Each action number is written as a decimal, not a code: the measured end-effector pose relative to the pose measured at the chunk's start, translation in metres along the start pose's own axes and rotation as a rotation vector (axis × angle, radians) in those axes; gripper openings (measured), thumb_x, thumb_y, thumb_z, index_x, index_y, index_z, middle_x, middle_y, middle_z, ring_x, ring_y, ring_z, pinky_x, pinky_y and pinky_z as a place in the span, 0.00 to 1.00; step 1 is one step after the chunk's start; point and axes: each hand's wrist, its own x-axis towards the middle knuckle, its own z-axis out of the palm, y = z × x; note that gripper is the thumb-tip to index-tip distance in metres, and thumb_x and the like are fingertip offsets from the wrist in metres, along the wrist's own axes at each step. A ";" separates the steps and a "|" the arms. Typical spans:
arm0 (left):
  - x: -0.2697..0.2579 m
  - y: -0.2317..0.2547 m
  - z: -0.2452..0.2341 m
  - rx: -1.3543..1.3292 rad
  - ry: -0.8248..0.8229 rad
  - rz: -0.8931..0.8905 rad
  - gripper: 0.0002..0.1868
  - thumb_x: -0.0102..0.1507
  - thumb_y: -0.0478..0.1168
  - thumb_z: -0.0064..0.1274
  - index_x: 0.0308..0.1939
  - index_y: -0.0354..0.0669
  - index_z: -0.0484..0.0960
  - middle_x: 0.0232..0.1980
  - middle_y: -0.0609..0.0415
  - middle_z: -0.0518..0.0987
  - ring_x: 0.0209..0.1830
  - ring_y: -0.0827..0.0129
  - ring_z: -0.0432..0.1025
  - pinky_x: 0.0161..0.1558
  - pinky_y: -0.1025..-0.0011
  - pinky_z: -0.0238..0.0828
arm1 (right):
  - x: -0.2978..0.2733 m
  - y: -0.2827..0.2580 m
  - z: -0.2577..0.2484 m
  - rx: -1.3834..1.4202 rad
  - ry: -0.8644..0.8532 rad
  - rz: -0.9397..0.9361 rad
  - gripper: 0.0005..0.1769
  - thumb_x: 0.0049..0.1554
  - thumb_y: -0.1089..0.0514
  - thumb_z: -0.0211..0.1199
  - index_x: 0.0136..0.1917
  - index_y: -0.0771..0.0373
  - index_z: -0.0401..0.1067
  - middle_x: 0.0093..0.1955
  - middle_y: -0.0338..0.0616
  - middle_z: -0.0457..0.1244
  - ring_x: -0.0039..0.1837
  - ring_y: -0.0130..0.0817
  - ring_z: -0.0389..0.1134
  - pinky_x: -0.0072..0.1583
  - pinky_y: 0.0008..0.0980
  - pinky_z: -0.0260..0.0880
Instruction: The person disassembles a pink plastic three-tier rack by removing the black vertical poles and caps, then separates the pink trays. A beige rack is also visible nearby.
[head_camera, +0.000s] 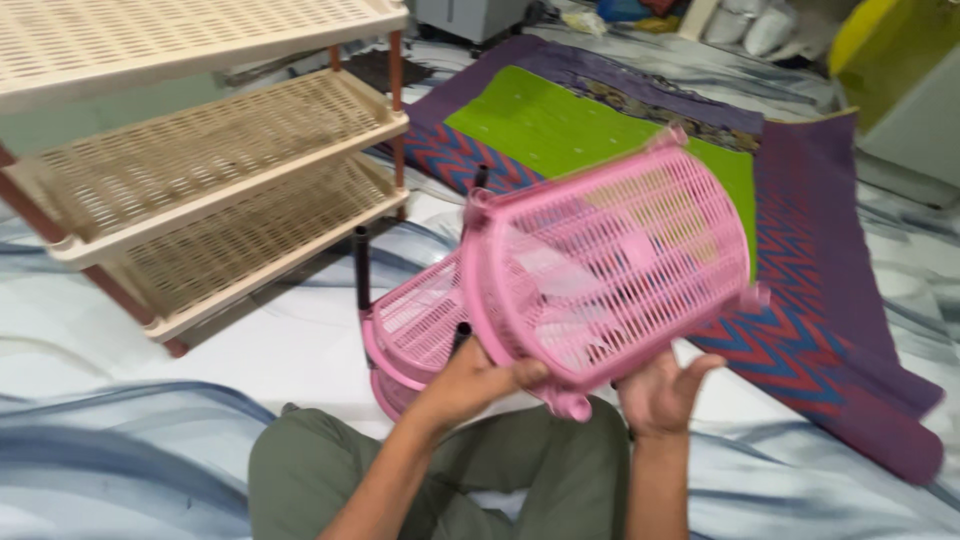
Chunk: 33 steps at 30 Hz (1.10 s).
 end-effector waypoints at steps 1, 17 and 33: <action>0.006 -0.011 0.012 -0.018 -0.084 -0.015 0.35 0.63 0.50 0.63 0.68 0.35 0.71 0.63 0.51 0.78 0.62 0.69 0.72 0.61 0.66 0.73 | -0.009 -0.017 0.004 -0.083 0.120 -0.087 0.49 0.61 0.31 0.57 0.83 0.60 0.50 0.82 0.44 0.52 0.80 0.44 0.52 0.78 0.50 0.51; 0.077 -0.197 0.115 -0.497 0.037 -0.428 0.50 0.61 0.76 0.35 0.73 0.42 0.58 0.61 0.50 0.78 0.52 0.64 0.77 0.48 0.64 0.78 | -0.116 -0.169 -0.068 -1.331 0.335 0.420 0.15 0.57 0.72 0.59 0.54 0.61 0.78 0.54 0.44 0.68 0.53 0.40 0.68 0.54 0.42 0.71; 0.051 -0.368 0.225 -0.295 0.074 -0.944 0.20 0.65 0.45 0.45 0.54 0.34 0.77 0.46 0.41 0.83 0.40 0.56 0.79 0.43 0.61 0.81 | -0.263 -0.162 -0.183 -2.152 0.739 0.135 0.14 0.54 0.71 0.57 0.47 0.56 0.78 0.66 0.47 0.67 0.69 0.44 0.65 0.68 0.38 0.63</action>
